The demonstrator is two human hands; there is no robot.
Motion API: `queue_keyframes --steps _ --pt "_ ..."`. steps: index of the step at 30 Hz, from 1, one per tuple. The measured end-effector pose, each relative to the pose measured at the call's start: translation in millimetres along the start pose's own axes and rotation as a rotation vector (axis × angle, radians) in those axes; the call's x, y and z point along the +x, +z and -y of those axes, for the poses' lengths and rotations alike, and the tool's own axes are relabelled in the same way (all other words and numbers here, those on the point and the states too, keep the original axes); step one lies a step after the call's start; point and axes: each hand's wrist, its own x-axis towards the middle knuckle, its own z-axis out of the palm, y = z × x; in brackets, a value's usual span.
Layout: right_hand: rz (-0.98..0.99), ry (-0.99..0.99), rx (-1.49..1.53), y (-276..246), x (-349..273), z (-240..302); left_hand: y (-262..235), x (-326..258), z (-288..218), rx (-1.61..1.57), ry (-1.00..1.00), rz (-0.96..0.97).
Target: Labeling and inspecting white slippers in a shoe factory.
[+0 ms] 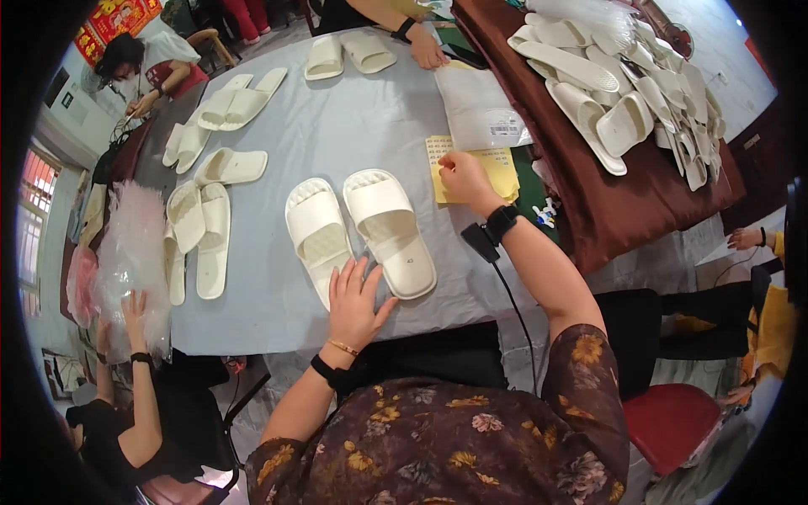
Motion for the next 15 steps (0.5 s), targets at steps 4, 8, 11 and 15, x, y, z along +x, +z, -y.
queue_keyframes --steps 4,8,11,15 --pt "-0.057 0.058 -0.022 18.4 15.0 -8.7 -1.7 3.1 -5.3 -0.006 -0.019 -0.010" --pt "-0.164 0.107 0.015 22.5 8.8 -3.0 -1.9 6.0 -8.2 -0.009 -0.012 -0.015" --pt "-0.134 -0.059 0.146 15.4 -16.4 19.5 0.6 7.3 -7.7 -0.006 0.004 0.000" --pt "0.207 -0.282 0.208 8.8 -86.2 58.6 6.6 6.4 -6.5 0.008 0.000 -0.020"
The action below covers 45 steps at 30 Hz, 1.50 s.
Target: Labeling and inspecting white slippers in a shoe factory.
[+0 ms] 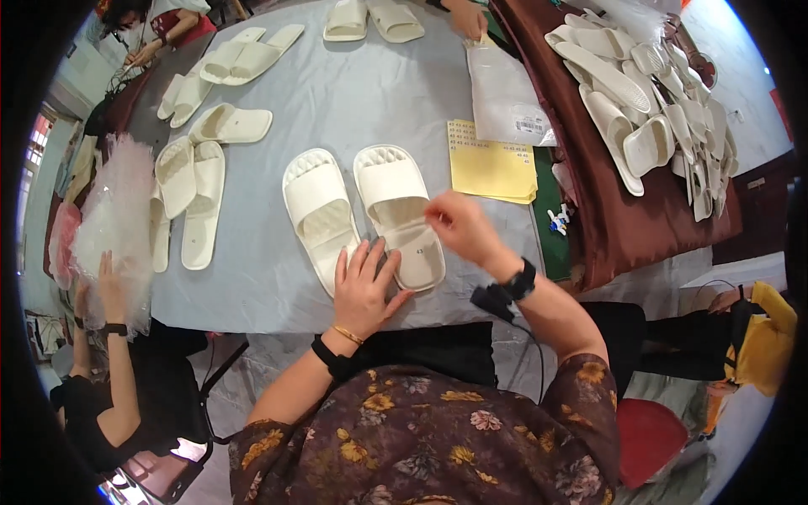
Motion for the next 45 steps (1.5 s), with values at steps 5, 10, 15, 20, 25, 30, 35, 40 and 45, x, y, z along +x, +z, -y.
queue_keyframes --steps 5,10,15,20,25,30,35,40,45 --pt "0.151 0.029 -0.149 14.9 -31.9 32.7 2.5 -0.7 2.0 0.007 0.010 -0.014" --pt "0.168 0.172 -0.176 19.9 -33.9 34.5 1.0 -0.5 0.6 0.013 0.009 -0.006" --pt "0.220 0.150 -0.236 18.9 -32.2 32.0 1.0 -0.4 0.1 0.008 0.004 -0.013" --pt "0.132 0.205 -0.137 21.9 -35.2 34.2 1.3 -1.0 0.8 -0.005 0.000 -0.017" --pt "0.183 0.204 -0.105 19.8 -38.2 32.0 1.0 -0.7 1.1 0.003 0.006 -0.014" --pt "0.094 0.147 -0.157 21.9 -35.3 30.9 1.4 -1.1 1.2 -0.008 -0.001 -0.010" --pt "0.126 0.050 -0.308 19.6 -27.3 34.1 1.4 -1.2 1.8 -0.020 -0.004 -0.013" --pt "0.265 0.001 -0.437 17.4 -16.2 32.9 1.0 -1.0 1.3 -0.010 0.006 -0.023" --pt "0.361 -0.085 -0.546 19.3 -13.0 29.6 1.5 -1.4 0.9 -0.017 -0.001 -0.034"
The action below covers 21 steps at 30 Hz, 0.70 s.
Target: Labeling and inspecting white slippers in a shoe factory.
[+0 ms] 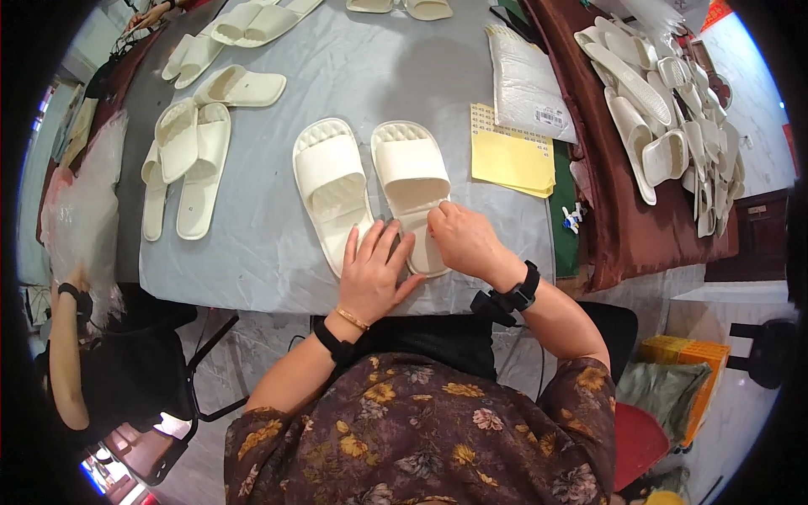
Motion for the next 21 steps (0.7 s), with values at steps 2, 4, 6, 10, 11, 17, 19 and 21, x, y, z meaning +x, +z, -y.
queue_keyframes --steps 2,4,6,10,11,17,19,21 --pt "0.033 -0.019 -0.021 0.9 -0.5 -0.7 0.0 0.0 0.1 0.005 -0.005 0.005" --pt "0.005 -0.049 -0.034 1.3 -1.5 -2.0 -0.5 0.1 0.5 0.008 0.001 -0.002" --pt "-0.046 0.007 0.080 1.9 -3.4 -3.2 -1.1 -0.1 0.8 0.007 0.003 -0.007" --pt "-0.134 0.032 0.204 0.6 -8.8 -7.4 0.9 -1.7 1.5 -0.011 -0.005 0.020" --pt "-0.114 0.029 0.210 -0.7 -10.6 -8.5 2.3 -2.2 2.3 -0.022 -0.007 0.016" --pt "0.070 -0.023 0.037 -12.8 3.2 -11.5 8.4 -6.6 2.7 -0.080 -0.019 -0.043" --pt "0.157 -0.014 -0.040 -13.2 13.3 -12.4 8.9 -8.4 4.4 -0.074 0.006 -0.038" --pt "0.153 -0.069 -0.053 -12.2 18.5 -12.9 10.0 -9.9 4.0 -0.072 0.033 -0.052"
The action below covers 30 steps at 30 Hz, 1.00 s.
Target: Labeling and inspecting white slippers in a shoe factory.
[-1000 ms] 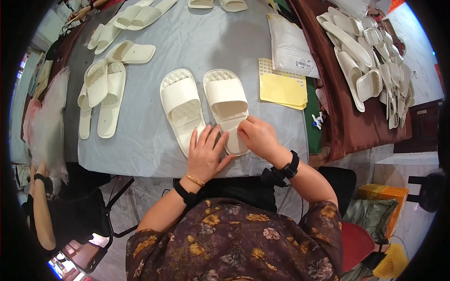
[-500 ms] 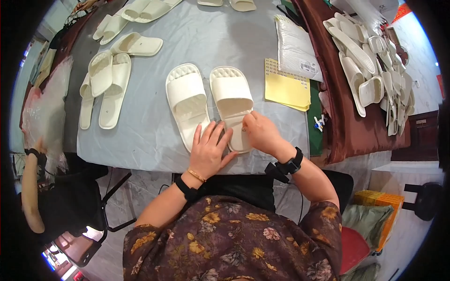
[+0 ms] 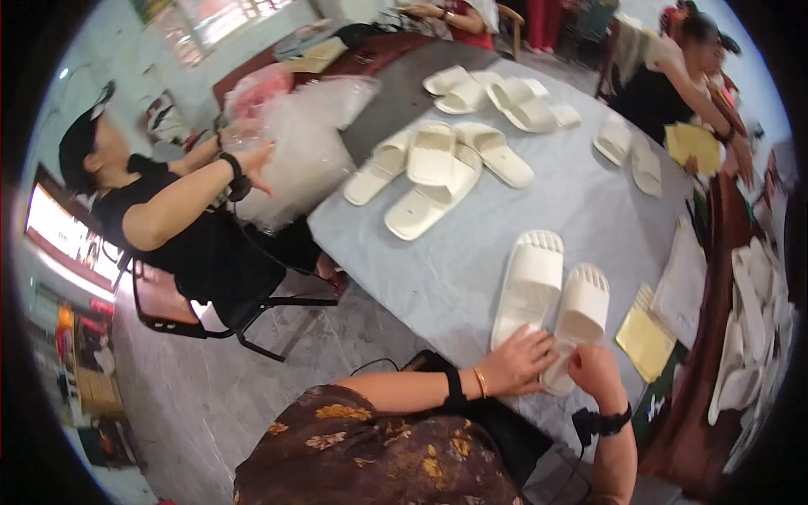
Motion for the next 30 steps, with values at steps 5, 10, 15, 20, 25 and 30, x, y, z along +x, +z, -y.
queue_keyframes --steps 5,10,15,20,25,30 --pt "-0.002 -0.083 -0.049 -0.2 1.5 -0.8 2.1 -3.3 -2.4 0.020 0.009 -0.052" --pt "-0.060 -0.084 -0.082 5.5 1.7 2.8 3.4 -1.8 -1.4 0.015 -0.013 -0.023" --pt "-0.017 -0.057 -0.013 8.2 -4.1 -4.4 1.6 3.2 0.9 -0.023 -0.045 0.016" --pt "-0.107 0.026 0.182 5.9 -16.0 -8.3 -5.6 5.9 -0.7 0.038 -0.010 0.080" --pt "-0.254 0.027 0.287 -1.0 -22.6 -4.0 -9.1 8.7 -2.1 0.075 -0.023 0.030" --pt "-0.188 0.048 0.275 -2.0 -22.5 5.5 -7.2 9.0 -1.4 0.078 -0.023 0.011"
